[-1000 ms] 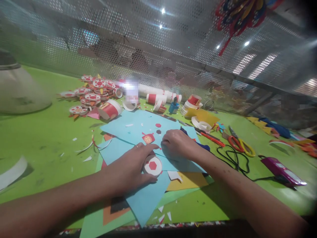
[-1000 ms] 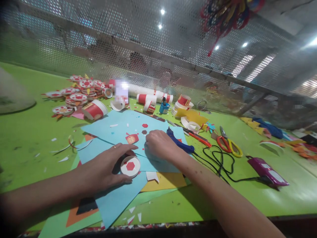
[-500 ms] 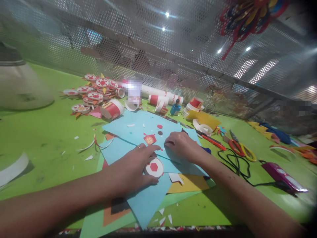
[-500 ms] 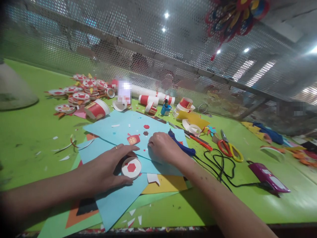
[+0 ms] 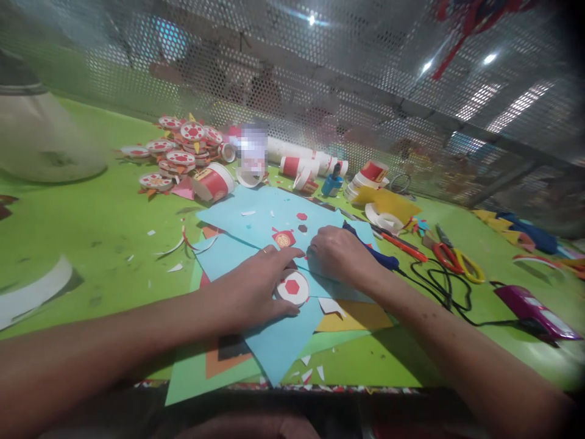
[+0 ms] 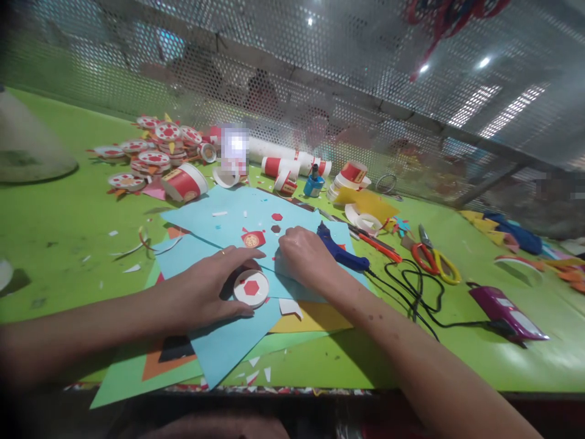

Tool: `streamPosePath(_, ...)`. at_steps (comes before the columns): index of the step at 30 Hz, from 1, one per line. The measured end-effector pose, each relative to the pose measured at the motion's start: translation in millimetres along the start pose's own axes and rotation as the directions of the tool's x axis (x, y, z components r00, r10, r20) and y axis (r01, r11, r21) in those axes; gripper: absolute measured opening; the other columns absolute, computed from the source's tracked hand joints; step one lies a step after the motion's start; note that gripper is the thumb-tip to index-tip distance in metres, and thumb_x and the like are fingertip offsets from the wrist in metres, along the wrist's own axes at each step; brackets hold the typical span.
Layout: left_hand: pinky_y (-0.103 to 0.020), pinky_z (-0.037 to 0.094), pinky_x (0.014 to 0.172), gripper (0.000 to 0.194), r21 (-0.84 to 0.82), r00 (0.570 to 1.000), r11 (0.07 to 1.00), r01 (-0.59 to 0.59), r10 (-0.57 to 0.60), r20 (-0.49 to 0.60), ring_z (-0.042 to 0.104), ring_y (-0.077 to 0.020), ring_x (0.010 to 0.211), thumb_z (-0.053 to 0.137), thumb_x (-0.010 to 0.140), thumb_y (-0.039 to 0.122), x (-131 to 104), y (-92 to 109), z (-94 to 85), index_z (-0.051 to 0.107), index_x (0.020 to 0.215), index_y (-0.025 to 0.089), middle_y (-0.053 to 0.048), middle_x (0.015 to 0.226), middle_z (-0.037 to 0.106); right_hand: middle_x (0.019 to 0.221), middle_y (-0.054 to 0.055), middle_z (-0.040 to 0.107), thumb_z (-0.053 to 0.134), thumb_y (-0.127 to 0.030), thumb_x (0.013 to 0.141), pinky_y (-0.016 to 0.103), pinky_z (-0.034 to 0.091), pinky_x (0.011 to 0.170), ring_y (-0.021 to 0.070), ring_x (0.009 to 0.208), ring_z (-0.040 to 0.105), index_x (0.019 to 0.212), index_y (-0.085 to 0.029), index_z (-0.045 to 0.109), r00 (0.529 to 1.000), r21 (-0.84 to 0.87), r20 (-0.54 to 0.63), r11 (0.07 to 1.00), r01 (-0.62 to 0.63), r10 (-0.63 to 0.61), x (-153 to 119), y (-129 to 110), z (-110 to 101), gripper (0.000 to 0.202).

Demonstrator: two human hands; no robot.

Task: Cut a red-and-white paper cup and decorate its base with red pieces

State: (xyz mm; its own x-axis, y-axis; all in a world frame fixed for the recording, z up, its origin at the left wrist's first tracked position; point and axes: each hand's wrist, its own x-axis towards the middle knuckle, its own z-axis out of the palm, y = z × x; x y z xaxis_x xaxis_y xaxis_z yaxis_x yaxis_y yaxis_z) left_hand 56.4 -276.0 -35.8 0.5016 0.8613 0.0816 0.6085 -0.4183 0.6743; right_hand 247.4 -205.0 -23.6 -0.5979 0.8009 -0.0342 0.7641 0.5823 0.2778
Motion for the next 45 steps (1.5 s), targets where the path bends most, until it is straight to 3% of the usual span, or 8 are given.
streamPosePath(6, -0.044, 0.044, 0.087, 0.068, -0.018, 1.0, 1.0, -0.002, 0.002, -0.003, 0.052, -0.0292, 0.107, 0.071, 0.069, 0.03, 0.3, -0.9, 1.0, 0.041, 0.128, 0.015, -0.013, 0.117, 0.056, 0.077, 0.0, 0.064, 0.057, -0.017, 0.088, 0.031, 0.049, 0.068, 0.0142, 0.074, 0.061, 0.073, -0.013, 0.062, 0.991, 0.191, -0.116, 0.981, -0.045, 0.068, -3.4, 2.2, -1.4, 0.017)
streamPosePath(11, -0.043, 0.045, 0.085, 0.069, -0.03, 0.999, 1.0, 0.002, -0.003, -0.044, 0.053, -0.0297, 0.107, 0.075, 0.066, 0.033, -0.7, -4.5, 5.7, 0.043, 0.126, 0.017, -0.011, 0.113, 0.059, 0.073, 0.002, 0.068, 0.057, -0.007, 0.082, 0.025, 0.045, 0.063, 0.0123, 0.066, 0.059, 0.077, -0.013, 0.069, 0.969, 0.495, -0.218, 0.869, 0.008, 0.115, -20.8, -4.2, -16.7, 0.015)
streamPosePath(18, -0.044, 0.045, 0.088, 0.075, -0.061, 0.998, 0.998, -0.01, 0.007, -0.06, 0.052, -0.03, 0.109, 0.079, 0.061, 0.036, 0.3, -4.5, 5.8, 0.043, 0.124, 0.019, -0.012, 0.118, 0.058, 0.069, -0.001, 0.07, 0.058, -0.005, 0.081, 0.018, 0.046, 0.057, 0.0094, 0.061, 0.061, 0.074, -0.014, 0.071, 0.985, 0.772, -0.139, 0.635, 0.044, 0.101, -38.1, -32.8, -30.5, 0.018)
streamPosePath(22, -0.043, 0.044, 0.092, 0.072, -0.096, 0.999, 0.995, -0.012, 0.009, -0.034, 0.052, -0.0275, 0.109, 0.073, 0.065, 0.026, 0.4, -4.4, 2.7, 0.039, 0.128, 0.017, -0.011, 0.119, 0.058, 0.064, -0.001, 0.066, 0.059, -0.003, 0.078, 0.02, 0.043, 0.056, 0.0093, 0.059, 0.057, 0.069, -0.014, 0.071, 0.985, 0.831, -0.13, 0.554, 0.045, 0.115, -39.3, -41.8, -27.1, 0.019)
streamPosePath(28, -0.043, 0.044, 0.09, 0.065, -0.073, 0.998, 0.997, -0.031, 0.026, -0.063, 0.051, -0.0275, 0.11, 0.072, 0.067, 0.026, 1.6, -10.2, 7.5, 0.041, 0.123, 0.02, -0.01, 0.12, 0.057, 0.063, 0.001, 0.061, 0.056, -0.001, 0.078, 0.023, 0.039, 0.056, 0.0108, 0.06, 0.053, 0.071, -0.012, 0.07, 0.95, 0.758, -0.299, 0.629, 0.175, 0.096, -38.6, -45.8, -17.4, 0.019)
streamPosePath(39, -0.041, 0.046, 0.086, 0.062, -0.073, 0.998, 0.997, -0.037, 0.033, -0.055, 0.054, -0.0271, 0.104, 0.072, 0.067, 0.022, 1.6, -8.0, 7.3, 0.042, 0.12, 0.018, -0.009, 0.112, 0.06, 0.065, 0.003, 0.056, 0.054, -0.007, 0.083, 0.027, 0.038, 0.057, 0.0154, 0.065, 0.052, 0.075, -0.012, 0.07, 0.928, 0.65, -0.372, 0.723, 0.234, 0.034, -41.1, -47.2, -12.9, 0.018)
streamPosePath(45, -0.039, 0.045, 0.087, 0.067, -0.085, 0.997, 0.995, -0.046, 0.04, -0.066, 0.054, -0.0259, 0.107, 0.073, 0.067, 0.023, -0.3, -9.8, 8.5, 0.039, 0.124, 0.02, -0.007, 0.114, 0.06, 0.069, 0.004, 0.056, 0.055, -0.011, 0.086, 0.027, 0.04, 0.06, 0.0156, 0.069, 0.052, 0.08, -0.011, 0.07, 0.922, 0.644, -0.388, 0.713, 0.277, -0.008, -47.0, -41.6, -11.1, 0.016)
